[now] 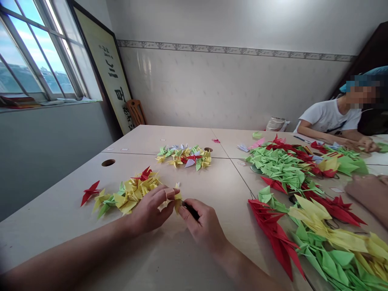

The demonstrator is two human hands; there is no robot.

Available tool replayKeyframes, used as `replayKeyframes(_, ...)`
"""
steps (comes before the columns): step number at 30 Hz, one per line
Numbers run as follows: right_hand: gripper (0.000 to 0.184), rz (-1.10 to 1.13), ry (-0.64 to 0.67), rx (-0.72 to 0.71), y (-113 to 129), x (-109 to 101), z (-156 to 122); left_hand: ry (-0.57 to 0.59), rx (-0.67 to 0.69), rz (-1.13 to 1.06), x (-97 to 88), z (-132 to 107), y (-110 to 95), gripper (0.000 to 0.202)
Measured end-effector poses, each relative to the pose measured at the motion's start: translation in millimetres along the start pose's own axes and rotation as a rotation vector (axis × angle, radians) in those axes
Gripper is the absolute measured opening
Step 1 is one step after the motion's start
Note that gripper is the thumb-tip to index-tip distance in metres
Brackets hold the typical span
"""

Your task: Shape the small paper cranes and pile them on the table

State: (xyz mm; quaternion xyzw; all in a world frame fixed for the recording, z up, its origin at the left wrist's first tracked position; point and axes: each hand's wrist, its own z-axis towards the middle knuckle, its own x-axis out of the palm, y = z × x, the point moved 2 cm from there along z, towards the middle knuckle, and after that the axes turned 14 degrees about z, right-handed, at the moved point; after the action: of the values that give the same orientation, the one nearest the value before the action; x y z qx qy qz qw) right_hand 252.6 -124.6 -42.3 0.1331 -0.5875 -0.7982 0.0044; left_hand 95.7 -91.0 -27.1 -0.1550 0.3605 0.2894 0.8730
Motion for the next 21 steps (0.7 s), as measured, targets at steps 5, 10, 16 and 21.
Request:
replayKeyframes(5, 0.027, 0.026, -0.049, 0.04, -10.2, -3.5, 3.8, 0.078, -0.093, 0.208, -25.1, 19.2, 34.9, 0.022)
replayKeyframes(10, 0.029, 0.067, -0.062, 0.094, -20.2, -7.2, 9.1, 0.393, -0.3, 0.352, -52.0, 25.5, 72.9, 0.021)
replayKeyframes(16, 0.03, 0.034, -0.054, 0.076, -18.1, -7.3, 9.0, 0.524, -0.472, 0.357, -72.8, 33.3, 105.2, 0.029)
replayKeyframes(21, 0.025, -0.003, -0.033, 0.033, -15.3, -5.3, 9.3, 0.52, -0.436, 0.467, -39.8, 63.2, 151.9, 0.034)
